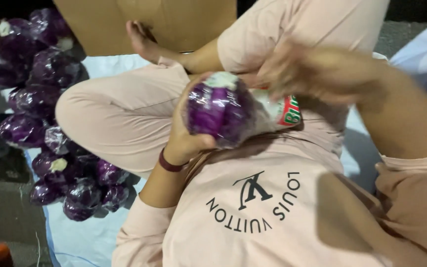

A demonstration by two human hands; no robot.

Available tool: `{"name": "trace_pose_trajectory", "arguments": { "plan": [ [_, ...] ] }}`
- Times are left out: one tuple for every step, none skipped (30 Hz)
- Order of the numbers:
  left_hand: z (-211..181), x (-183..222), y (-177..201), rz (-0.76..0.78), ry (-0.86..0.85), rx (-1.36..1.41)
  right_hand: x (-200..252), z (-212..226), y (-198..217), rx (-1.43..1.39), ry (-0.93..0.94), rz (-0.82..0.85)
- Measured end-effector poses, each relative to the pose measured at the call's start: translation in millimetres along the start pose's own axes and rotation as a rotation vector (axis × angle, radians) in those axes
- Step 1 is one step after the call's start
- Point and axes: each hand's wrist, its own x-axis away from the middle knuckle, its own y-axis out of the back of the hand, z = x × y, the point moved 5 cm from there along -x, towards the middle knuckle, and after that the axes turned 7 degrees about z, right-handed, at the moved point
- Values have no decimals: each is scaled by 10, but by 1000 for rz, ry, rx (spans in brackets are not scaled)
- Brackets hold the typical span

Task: The person wraps individual red cabbages in plastic wrap and then places them into cardboard boxes, some of which are already filled with paper-wrapped produce.

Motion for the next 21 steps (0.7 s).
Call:
{"name": "trace_pose_trajectory", "arguments": {
  "plan": [
    [66,38,78,-81,-3,105,150,112,243,79,264,-77],
    [143,96,136,-76,3,111,141,-102,994,73,262,-86],
    [219,153,229,-121,11,174,298,-332,1794,118,472,-327],
    [293,209,319,-166,20,237,570,-716,2489,160,677,-573],
    [322,228,361,-158,26,238,570,-813,2568,155,679,-582],
    [372,258,441,-233,43,333,663,-927,2730,347,555,-944],
    [443,293,511,-308,58,428,792,-1031,2854,543,403,-1297],
    [424,237,489,-300,64,430,790,-1328,2983,539,402,-1307],
    [394,208,474,-307,81,437,650,-1583,3091,883,121,-1228],
    [356,186,466,-315,99,444,508,-1871,3196,1203,-171,-1108],
    [376,170,457,-329,88,434,450,-2006,3174,1210,-158,-1092],
    [412,162,451,-359,89,534,374,-2148,3140,1309,-211,-1048],
    [435,163,454,-390,86,630,272,-2295,3101,1406,-260,-999],
    [436,170,472,-406,74,617,242,-2359,3105,1413,-242,-981],
    [442,172,498,-442,57,593,253,-2392,3101,1432,-153,-1028],
    [450,173,522,-479,40,570,269,-2427,3100,1447,-64,-1075],
    [434,185,531,-485,36,563,273,-2497,3169,1448,-56,-1068],
    [430,194,537,-494,46,579,300,-2554,3250,1349,20,-1099],
    [444,171,537,-498,54,601,360,-2581,3360,1253,91,-1131],
    [432,164,548,-499,47,601,396,-2647,3493,1258,97,-1129],
    [411,170,545,-472,34,578,441,-2723,3621,1212,138,-1131]
  ]
}}
